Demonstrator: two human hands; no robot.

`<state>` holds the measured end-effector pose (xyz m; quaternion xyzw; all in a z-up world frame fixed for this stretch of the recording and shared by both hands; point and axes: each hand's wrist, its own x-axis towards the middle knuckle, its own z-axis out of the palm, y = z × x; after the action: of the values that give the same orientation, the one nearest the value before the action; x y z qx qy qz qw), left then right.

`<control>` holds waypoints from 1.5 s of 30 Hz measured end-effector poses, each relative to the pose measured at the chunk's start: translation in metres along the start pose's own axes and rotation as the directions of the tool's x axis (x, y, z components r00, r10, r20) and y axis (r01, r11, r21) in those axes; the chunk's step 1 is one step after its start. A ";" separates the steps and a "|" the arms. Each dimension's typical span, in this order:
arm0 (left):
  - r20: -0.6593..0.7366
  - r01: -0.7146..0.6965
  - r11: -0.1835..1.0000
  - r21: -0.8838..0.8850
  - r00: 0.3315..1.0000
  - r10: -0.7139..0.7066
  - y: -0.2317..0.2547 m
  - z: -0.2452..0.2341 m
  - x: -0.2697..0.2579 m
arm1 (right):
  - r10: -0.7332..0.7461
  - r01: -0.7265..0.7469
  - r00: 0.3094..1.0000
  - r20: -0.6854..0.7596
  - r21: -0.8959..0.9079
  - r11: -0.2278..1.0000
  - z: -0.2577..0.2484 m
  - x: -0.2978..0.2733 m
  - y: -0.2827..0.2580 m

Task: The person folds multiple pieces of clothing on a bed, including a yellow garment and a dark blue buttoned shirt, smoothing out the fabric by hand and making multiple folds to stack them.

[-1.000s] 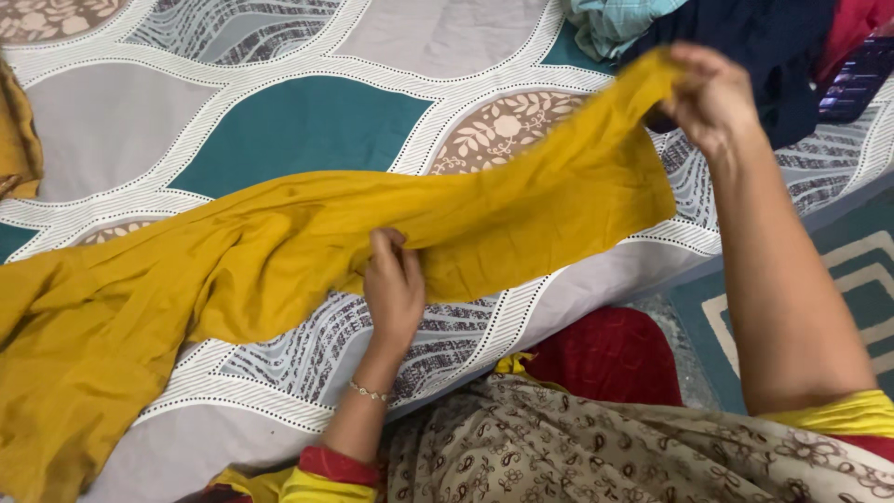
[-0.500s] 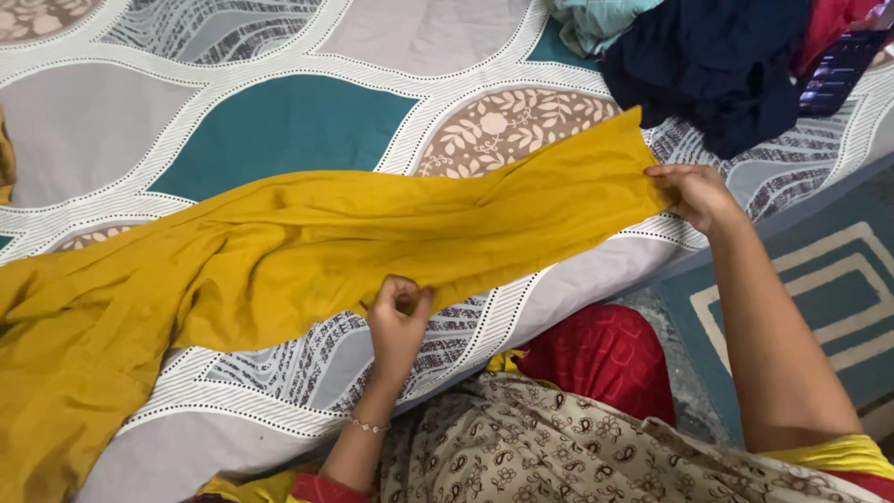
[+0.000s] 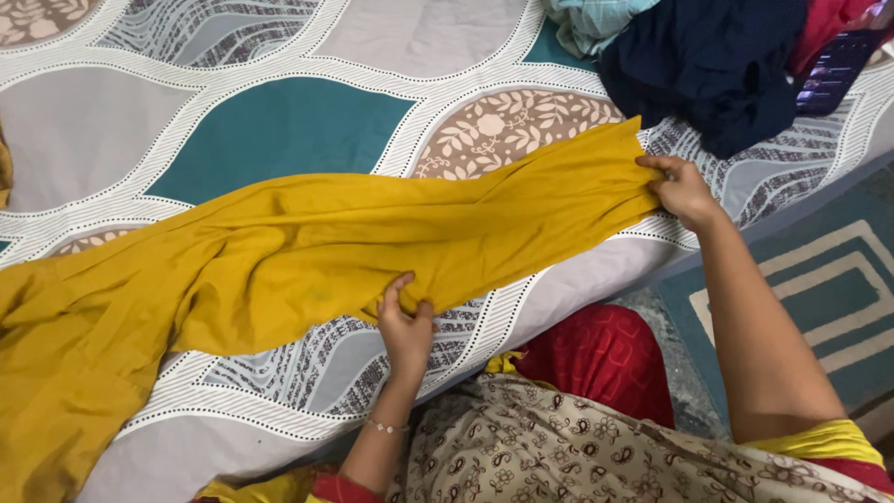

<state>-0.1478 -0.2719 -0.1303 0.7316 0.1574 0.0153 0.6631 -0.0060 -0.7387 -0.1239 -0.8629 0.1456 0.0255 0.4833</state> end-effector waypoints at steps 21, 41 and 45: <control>0.039 -0.232 0.715 0.660 0.961 0.275 -0.014 -0.011 -0.015 | -0.225 -0.057 0.928 -0.298 -0.708 0.704 0.062 0.040 -0.027; -0.057 -0.164 0.810 0.563 0.970 0.236 -0.004 -0.026 -0.014 | -0.379 0.210 0.767 -0.518 -0.354 0.911 0.019 0.113 0.002; -0.043 -0.091 0.811 0.578 0.989 0.142 0.010 -0.030 -0.017 | -0.346 -0.039 0.756 -0.555 -0.566 0.824 0.031 0.076 0.002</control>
<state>-0.1690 -0.2483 -0.1140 0.9043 0.1373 0.0383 0.4024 0.0694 -0.7312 -0.1559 -0.9291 0.2120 -0.2692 0.1392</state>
